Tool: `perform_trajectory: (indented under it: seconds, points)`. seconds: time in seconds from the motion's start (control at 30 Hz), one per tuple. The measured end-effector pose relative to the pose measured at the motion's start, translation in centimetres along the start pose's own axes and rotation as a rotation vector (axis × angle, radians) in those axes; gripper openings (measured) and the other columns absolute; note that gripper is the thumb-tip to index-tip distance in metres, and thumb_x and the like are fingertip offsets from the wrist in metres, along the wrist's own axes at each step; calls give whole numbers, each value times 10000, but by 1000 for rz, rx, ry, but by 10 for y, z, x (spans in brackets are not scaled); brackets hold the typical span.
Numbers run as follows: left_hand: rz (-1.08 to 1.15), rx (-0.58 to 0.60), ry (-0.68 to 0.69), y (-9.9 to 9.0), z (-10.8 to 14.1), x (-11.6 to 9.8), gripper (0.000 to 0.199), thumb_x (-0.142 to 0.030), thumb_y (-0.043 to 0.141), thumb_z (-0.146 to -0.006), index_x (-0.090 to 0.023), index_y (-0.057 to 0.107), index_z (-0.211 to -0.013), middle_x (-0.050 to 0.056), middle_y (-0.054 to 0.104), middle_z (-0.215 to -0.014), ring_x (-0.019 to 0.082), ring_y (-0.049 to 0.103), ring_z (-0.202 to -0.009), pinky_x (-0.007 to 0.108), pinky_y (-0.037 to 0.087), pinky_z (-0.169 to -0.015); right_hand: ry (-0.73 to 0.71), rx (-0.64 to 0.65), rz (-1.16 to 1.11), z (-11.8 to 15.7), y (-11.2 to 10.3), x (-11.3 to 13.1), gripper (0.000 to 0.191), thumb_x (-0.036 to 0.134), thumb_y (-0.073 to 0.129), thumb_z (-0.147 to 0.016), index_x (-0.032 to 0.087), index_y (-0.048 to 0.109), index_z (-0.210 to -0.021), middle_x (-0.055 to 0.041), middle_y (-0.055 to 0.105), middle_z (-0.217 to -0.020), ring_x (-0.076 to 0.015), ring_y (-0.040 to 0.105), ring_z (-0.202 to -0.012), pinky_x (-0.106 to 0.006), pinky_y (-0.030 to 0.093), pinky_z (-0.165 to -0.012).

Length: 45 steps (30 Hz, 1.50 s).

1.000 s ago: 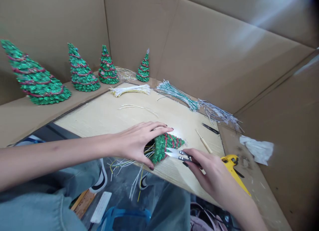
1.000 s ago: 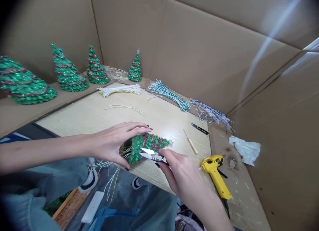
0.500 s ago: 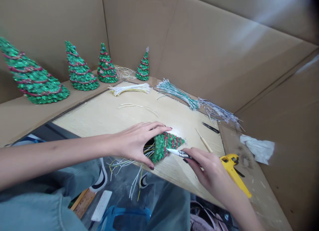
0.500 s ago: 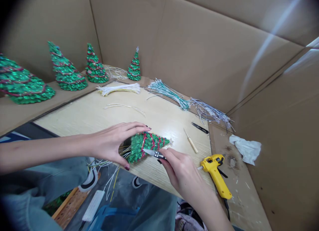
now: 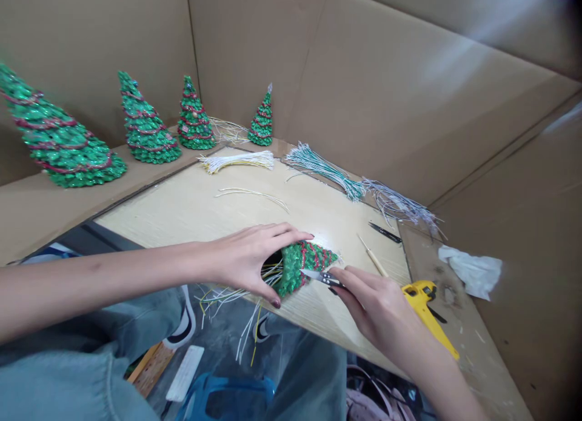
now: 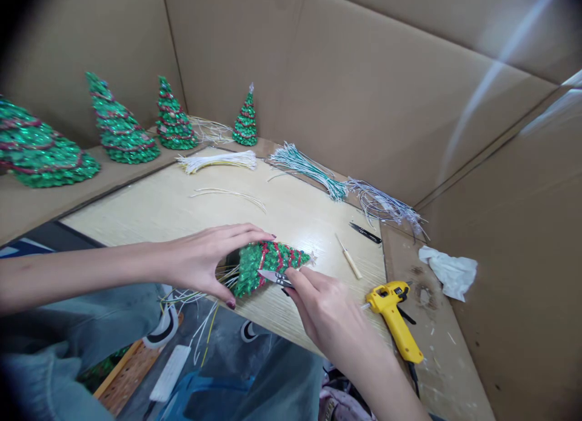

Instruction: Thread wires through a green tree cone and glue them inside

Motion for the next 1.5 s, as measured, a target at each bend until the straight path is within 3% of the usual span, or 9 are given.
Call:
perform_trajectory:
  seconds: [0.2, 0.37, 0.5, 0.6, 0.93, 1.07, 1.2, 1.33, 1.5]
  points:
    - [49, -23, 24, -2, -2, 6, 996, -501, 893, -624, -266, 391, -1452, 125, 551, -1400, 330, 536, -1295, 453, 437, -1075, -154, 40, 361, -13, -17, 25, 237, 8, 398, -900, 160, 575, -937, -15, 559, -692, -161, 506, -527, -294, 298, -456]
    - [139, -115, 47, 1, -9, 19, 918, -542, 925, -508, -204, 539, -1269, 108, 604, -1202, 309, 595, -1146, 435, 484, -986, -320, 114, 547, -35, -29, 35, 264, -55, 447, -728, 181, 557, -771, -20, 527, -642, -170, 472, -473, -320, 218, -421]
    - [192, -178, 48, 4, -11, 25, 871, -494, 932, -507, -187, 542, -1224, 126, 564, -1285, 310, 565, -1208, 434, 468, -1009, -366, 243, 577, -44, -26, 24, 218, -30, 493, -800, 183, 543, -797, -13, 533, -678, -161, 468, -489, -322, 220, -445]
    - [192, -207, 11, 5, -11, 27, 870, -514, 932, -497, -187, 547, -1205, 106, 625, -1221, 305, 606, -1147, 426, 478, -974, -378, 301, 592, -46, -22, 15, 184, 8, 492, -887, 180, 538, -843, -10, 544, -694, -154, 462, -514, -316, 258, -476]
    - [61, -244, -62, 10, -8, 17, 843, -563, 905, -515, -198, 557, -1191, 106, 629, -1208, 324, 642, -1061, 419, 517, -855, -592, 233, 728, -40, -12, 8, 254, 119, 456, -983, 170, 567, -761, -1, 496, -581, -160, 467, -461, -325, 240, -433]
    - [31, -282, -117, 11, -6, 16, 854, -604, 883, -519, -199, 554, -1196, 111, 626, -1205, 329, 655, -1029, 428, 527, -827, -538, 219, 722, -41, -11, 6, 260, 97, 430, -986, 165, 569, -777, -1, 508, -585, -150, 470, -449, -322, 223, -440]
    - [22, -323, -164, 10, -5, 18, 881, -624, 871, -523, -198, 545, -1222, 117, 622, -1203, 335, 664, -1008, 441, 540, -803, -426, 235, 575, -46, -10, 2, 348, 156, 344, -1033, 179, 541, -747, 22, 485, -546, -122, 415, -397, -307, 208, -444]
    - [-27, -321, -197, 7, -6, 17, 898, -599, 895, -509, -174, 541, -1216, 133, 609, -1228, 347, 660, -1022, 452, 550, -811, -166, 349, 332, -55, -8, -11, 387, 243, 307, -1045, 197, 523, -727, 60, 388, -481, -107, 307, -383, -288, 205, -463]
    - [-121, -289, -172, 7, -9, 13, 873, -588, 893, -538, -195, 530, -1227, 110, 595, -1251, 327, 657, -1026, 412, 550, -803, 210, 569, -176, -66, -1, -34, 425, 388, 333, -1008, 201, 538, -685, 48, 395, -533, -98, 330, -478, -249, 269, -506]
Point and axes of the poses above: each hand's wrist, its own z-axis away from the middle knuckle, its own y-axis out of the palm, x = y × z, the point moved 5 cm from there along -z, towards the middle knuckle
